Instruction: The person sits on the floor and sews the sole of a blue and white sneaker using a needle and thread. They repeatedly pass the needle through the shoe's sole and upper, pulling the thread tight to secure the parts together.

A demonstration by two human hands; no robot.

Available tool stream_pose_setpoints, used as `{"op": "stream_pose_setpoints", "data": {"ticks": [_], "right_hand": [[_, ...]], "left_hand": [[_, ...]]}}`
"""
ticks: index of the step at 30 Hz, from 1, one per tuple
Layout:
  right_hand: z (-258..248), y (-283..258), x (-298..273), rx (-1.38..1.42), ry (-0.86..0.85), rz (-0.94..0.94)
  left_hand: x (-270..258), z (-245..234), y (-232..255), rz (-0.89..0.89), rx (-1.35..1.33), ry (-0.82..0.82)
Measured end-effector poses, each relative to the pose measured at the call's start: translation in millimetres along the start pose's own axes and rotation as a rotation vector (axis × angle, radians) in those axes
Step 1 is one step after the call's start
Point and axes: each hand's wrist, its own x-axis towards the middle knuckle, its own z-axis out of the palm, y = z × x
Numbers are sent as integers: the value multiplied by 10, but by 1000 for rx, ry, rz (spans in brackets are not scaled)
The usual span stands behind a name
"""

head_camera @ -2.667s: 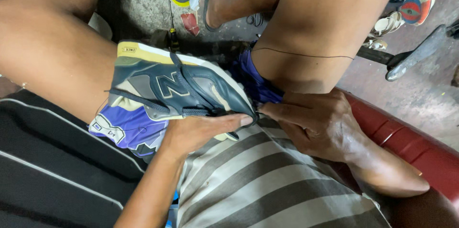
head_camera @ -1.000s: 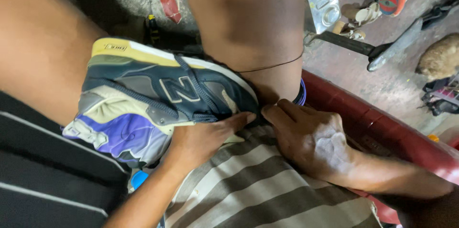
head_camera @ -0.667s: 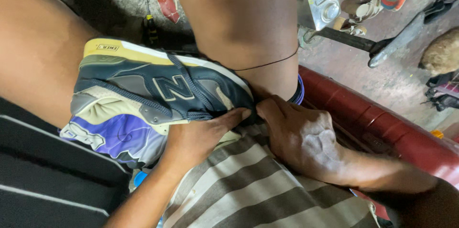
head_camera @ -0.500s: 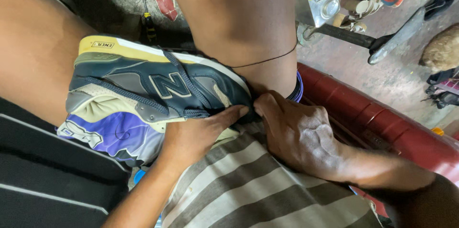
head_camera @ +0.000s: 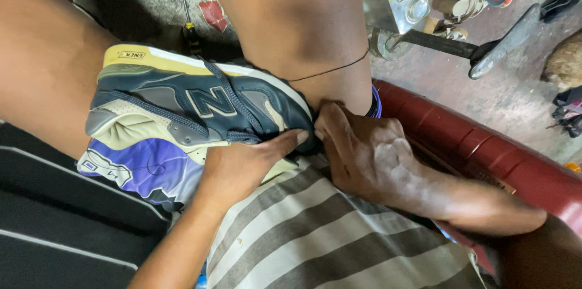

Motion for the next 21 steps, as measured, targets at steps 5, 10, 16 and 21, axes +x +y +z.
{"op": "stream_pose_setpoints", "data": {"ticks": [5, 10, 16, 21], "right_hand": [[-132, 64, -16, 113, -42, -59], [-330, 18, -101, 105, -76, -44], [-380, 222, 27, 194, -172, -12], [-225, 307, 99, 314, -383, 41]], "left_hand": [[-61, -53, -3, -78, -32, -59], [-253, -127, -63, -31, -54, -147], [-369, -166, 79, 184, -44, 134], [-119, -218, -26, 7, -370, 281]]}}
